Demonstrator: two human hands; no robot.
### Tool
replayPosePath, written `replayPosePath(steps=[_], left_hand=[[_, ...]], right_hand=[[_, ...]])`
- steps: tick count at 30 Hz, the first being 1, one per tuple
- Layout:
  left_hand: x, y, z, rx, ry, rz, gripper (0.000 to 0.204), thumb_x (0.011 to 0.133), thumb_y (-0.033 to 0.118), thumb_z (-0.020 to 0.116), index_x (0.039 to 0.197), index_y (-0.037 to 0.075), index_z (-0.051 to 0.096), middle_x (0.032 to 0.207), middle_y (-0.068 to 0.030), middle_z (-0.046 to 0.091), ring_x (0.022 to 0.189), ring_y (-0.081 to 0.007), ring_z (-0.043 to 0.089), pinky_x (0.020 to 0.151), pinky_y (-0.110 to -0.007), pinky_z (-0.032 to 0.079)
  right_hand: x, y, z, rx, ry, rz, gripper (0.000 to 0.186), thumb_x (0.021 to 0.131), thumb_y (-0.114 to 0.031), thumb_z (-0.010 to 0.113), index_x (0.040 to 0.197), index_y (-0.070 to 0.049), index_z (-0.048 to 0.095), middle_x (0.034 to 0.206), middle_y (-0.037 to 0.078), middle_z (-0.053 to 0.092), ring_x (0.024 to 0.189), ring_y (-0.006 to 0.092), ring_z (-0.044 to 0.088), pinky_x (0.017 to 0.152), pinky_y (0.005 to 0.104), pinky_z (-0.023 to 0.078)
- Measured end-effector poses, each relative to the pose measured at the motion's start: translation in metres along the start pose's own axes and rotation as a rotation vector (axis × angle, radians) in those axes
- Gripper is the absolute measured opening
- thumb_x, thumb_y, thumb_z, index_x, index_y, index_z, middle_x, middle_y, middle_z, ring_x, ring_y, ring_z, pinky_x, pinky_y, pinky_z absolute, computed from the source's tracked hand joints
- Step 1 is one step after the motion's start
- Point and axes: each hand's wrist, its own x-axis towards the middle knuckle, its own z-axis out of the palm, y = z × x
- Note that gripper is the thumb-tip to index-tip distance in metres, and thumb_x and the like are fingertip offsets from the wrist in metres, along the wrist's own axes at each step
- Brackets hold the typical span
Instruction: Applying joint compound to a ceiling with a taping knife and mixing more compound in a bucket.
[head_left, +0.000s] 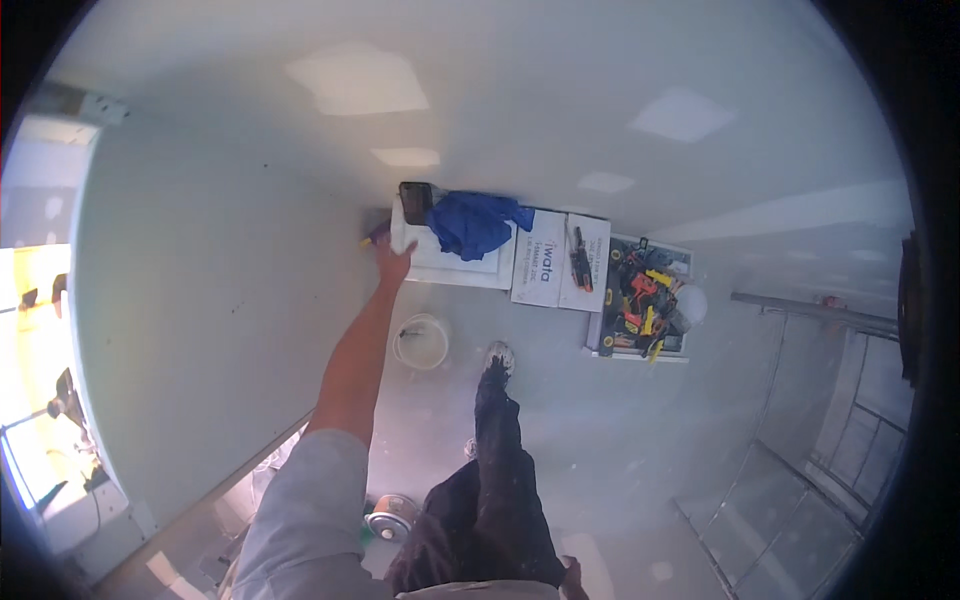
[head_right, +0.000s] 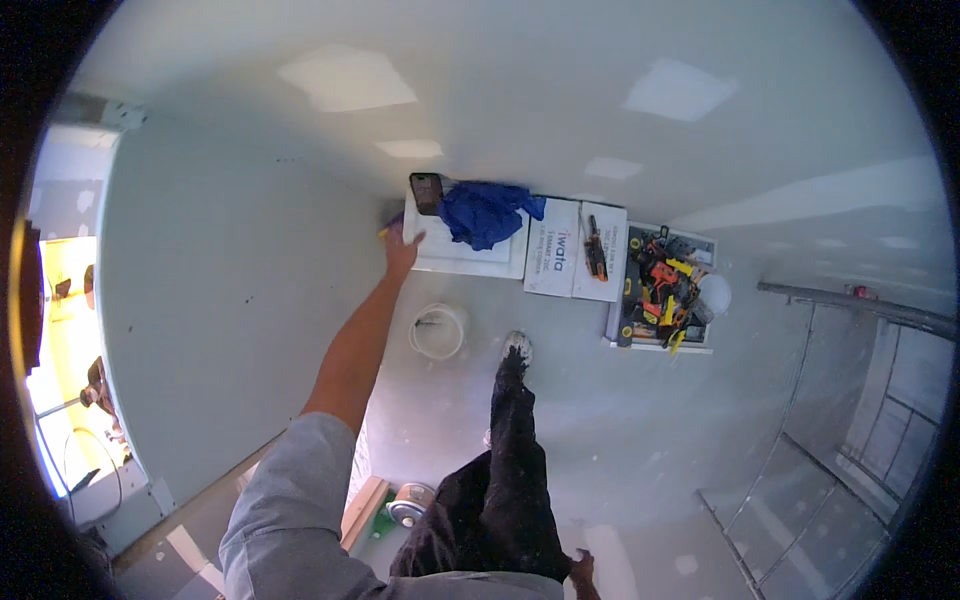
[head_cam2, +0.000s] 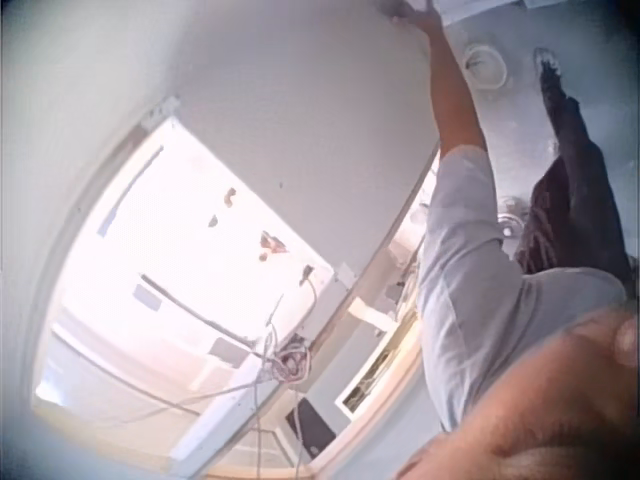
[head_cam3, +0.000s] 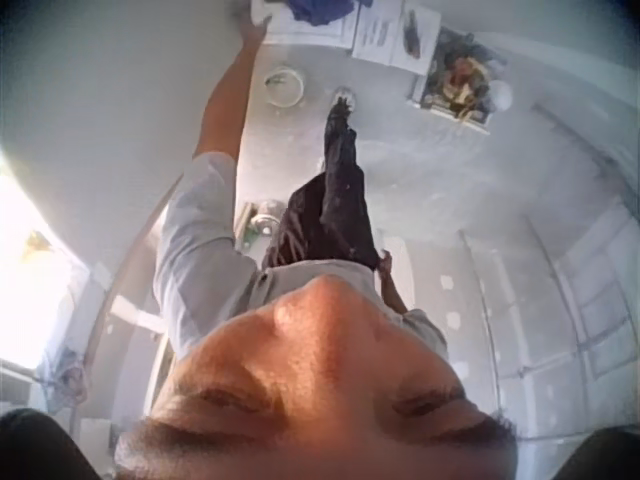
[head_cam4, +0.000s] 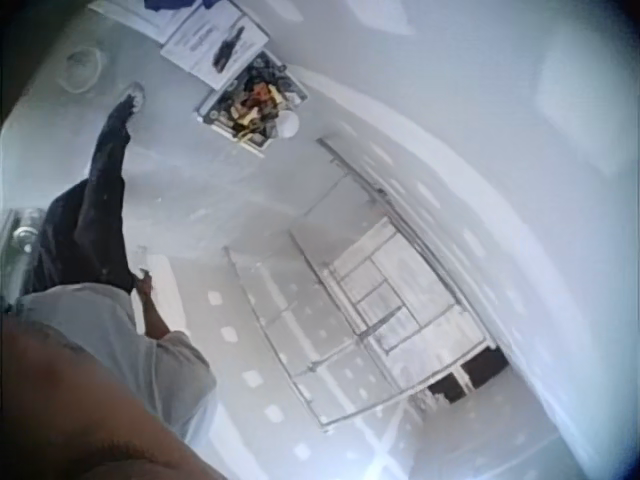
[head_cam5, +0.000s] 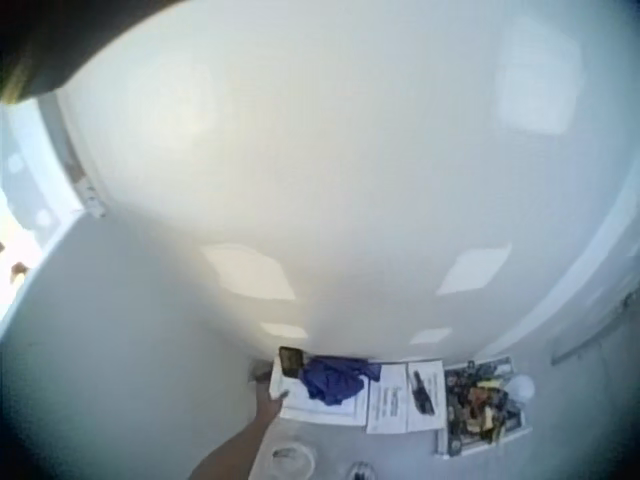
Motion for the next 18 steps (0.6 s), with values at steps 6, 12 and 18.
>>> replayPosePath(steps=[6,12,18], left_hand=[[0.09,0.115,-0.018,-0.025,0.201,-0.193,0.112,0.067,0.065,0.073,0.136,-0.013,0.033,0.136,-0.0328,0.039,0.131,-0.043,0.034,0.11,-0.048,0.027],[0.114,0.034,-0.156,0.631,0.27,-0.361,0.102,0.077,0.079,0.046,0.116,-0.014,0.056,0.118,-0.0306,0.055,0.115,-0.0442,0.051,0.101,-0.052,0.036],[-0.032,-0.179,-0.571,0.892,0.339,-0.844,0.097,0.071,0.083,0.05,0.112,-0.004,0.064,0.118,-0.0215,0.061,0.112,-0.0351,0.059,0.091,-0.047,0.048]], right_hand=[[-0.026,-0.041,-0.014,0.065,-0.141,-0.067,0.057,0.072,-0.036,0.077,0.116,-0.006,0.058,0.104,0.02,0.061,0.104,0.0367,0.055,0.088,0.0459,0.046],[0.013,-0.03,-0.017,-0.056,-0.151,-0.197,0.056,0.072,-0.037,0.077,0.115,-0.006,0.058,0.104,0.02,0.061,0.103,0.0374,0.055,0.088,0.0464,0.046],[0.102,-0.178,-0.023,-0.331,-0.274,-0.675,0.048,0.075,-0.033,0.075,0.109,-0.004,0.059,0.106,0.021,0.061,0.108,0.0387,0.052,0.093,0.0467,0.045]])
